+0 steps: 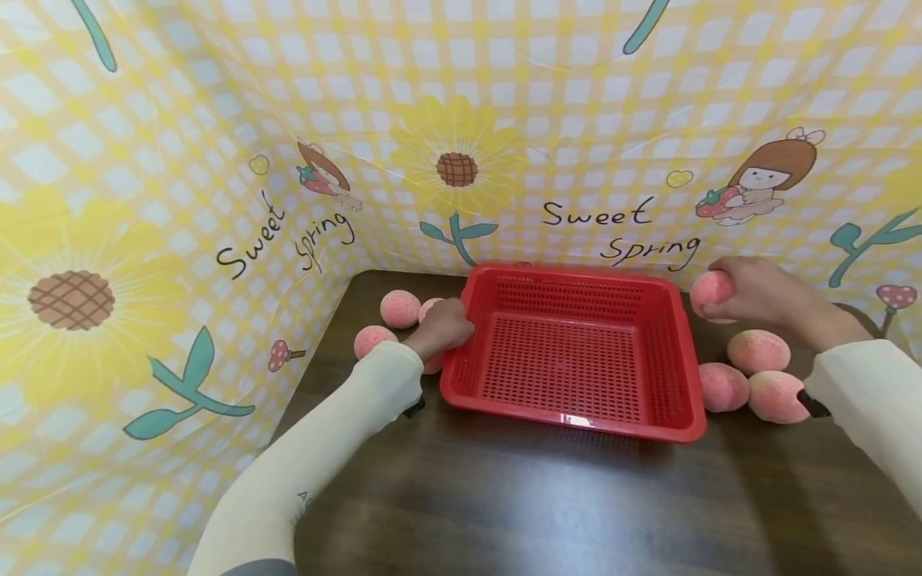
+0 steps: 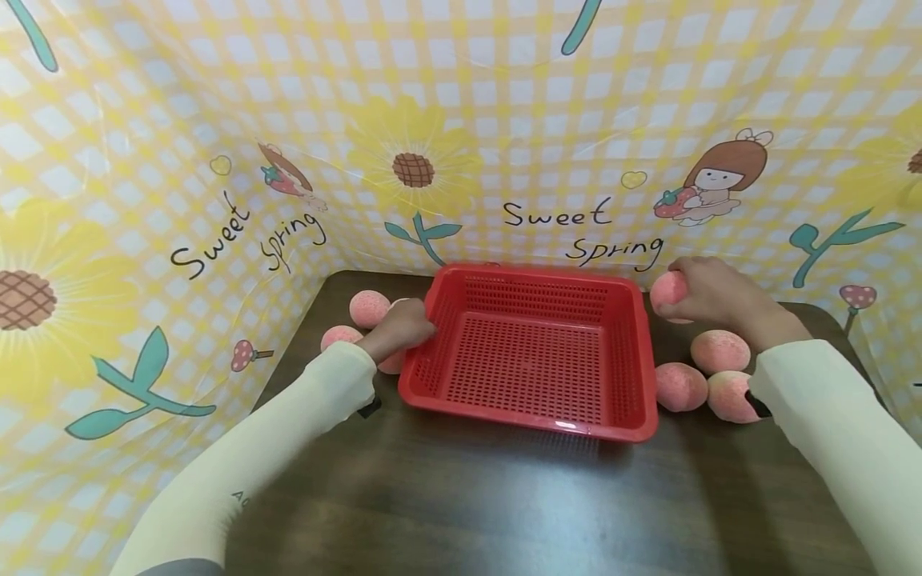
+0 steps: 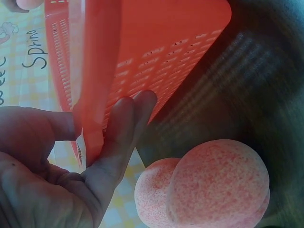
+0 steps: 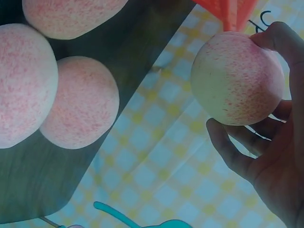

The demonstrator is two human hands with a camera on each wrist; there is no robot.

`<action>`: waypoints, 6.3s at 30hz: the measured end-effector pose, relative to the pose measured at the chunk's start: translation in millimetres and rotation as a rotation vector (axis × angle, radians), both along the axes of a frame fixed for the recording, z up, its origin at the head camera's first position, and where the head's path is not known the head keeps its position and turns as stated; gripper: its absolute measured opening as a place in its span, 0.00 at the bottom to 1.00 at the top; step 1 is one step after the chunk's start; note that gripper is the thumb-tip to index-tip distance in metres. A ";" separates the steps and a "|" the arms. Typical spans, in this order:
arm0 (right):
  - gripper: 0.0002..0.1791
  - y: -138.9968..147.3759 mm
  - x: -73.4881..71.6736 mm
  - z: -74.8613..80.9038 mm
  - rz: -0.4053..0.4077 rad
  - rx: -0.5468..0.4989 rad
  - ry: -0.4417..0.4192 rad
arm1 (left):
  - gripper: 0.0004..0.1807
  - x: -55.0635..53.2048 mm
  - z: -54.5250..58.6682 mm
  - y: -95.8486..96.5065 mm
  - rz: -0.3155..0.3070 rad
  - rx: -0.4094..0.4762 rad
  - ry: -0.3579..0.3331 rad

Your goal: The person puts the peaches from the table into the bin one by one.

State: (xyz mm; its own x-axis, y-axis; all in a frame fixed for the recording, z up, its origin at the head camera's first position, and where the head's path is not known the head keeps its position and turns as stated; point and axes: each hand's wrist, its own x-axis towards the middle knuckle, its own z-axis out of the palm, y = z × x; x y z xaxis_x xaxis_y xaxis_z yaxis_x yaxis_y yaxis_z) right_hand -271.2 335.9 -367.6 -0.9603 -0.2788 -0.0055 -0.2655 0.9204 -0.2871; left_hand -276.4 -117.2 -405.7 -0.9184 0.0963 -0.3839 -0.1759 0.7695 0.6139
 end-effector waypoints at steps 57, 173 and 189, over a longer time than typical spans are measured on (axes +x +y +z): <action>0.38 -48.4 -11.1 17.2 0.074 0.026 0.048 | 0.05 -2.9 1.3 2.9 0.016 -0.028 -0.025; 0.38 -163.1 -27.0 -19.4 0.171 -0.007 0.041 | 0.04 -9.2 -5.3 4.8 -0.014 -0.168 0.018; 0.39 -180.1 -29.5 -28.1 0.220 -0.027 0.044 | 0.03 -8.1 -4.5 4.4 -0.042 -0.181 0.043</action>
